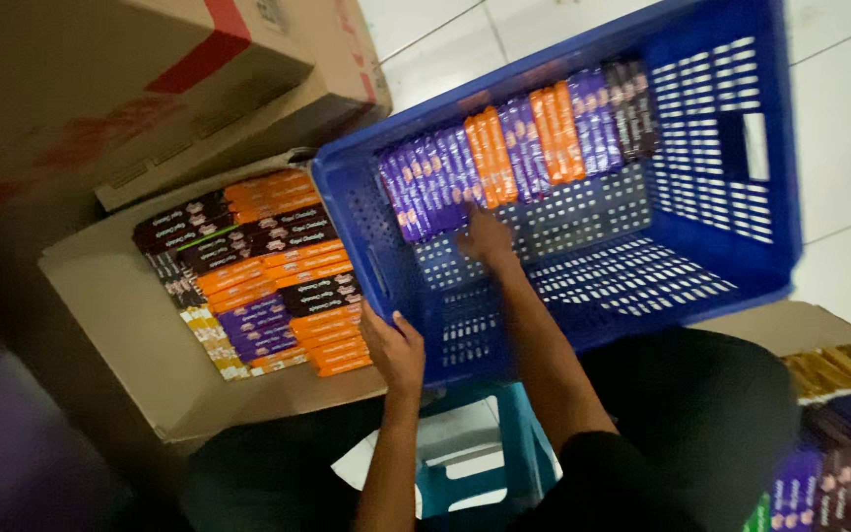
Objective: The person transfers individually wrapped snack bars from a cardboard box into a blue plastic basket. They pick up bars one by one or in small groups and place them into the basket, arranging them in rows.
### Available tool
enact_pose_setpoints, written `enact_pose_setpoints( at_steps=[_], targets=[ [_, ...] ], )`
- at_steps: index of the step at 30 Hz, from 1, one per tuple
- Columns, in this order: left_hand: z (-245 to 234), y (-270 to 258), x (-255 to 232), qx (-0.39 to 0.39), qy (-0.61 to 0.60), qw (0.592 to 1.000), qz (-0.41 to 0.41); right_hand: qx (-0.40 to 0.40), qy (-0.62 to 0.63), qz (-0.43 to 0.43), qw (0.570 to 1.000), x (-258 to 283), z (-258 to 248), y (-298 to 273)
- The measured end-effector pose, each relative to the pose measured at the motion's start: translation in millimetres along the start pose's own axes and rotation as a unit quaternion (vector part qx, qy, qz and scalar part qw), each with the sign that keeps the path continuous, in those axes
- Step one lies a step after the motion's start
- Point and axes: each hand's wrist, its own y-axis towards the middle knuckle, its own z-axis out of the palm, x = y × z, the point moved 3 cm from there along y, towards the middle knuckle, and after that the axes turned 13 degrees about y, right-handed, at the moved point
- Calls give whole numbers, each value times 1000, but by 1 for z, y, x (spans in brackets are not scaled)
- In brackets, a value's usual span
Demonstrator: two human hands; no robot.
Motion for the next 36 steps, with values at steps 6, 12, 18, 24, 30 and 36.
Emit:
enact_pose_setpoints(
  at_steps=[6, 12, 18, 24, 30, 36],
  targets=[
    [0, -5, 0, 26, -7, 999, -18, -63, -122, -196, 971, 86, 46, 70],
    [-28, 11, -20, 88, -69, 991, -72, -75, -225, -225, 945, 120, 56, 98],
    [-33, 14, -24, 100, -61, 992, -55, -175, -291, -270, 901, 128, 62, 97],
    [-32, 12, -26, 80, -43, 994, -54, -93, -225, -185, 952, 98, 76, 99],
    [-26, 11, -21, 54, -65, 996, -39, -109, -133, -174, 970, 113, 56, 26],
    [-36, 18, -31, 19, -54, 998, -5, -90, -27, -36, 995, 49, 105, 0]
  ],
)
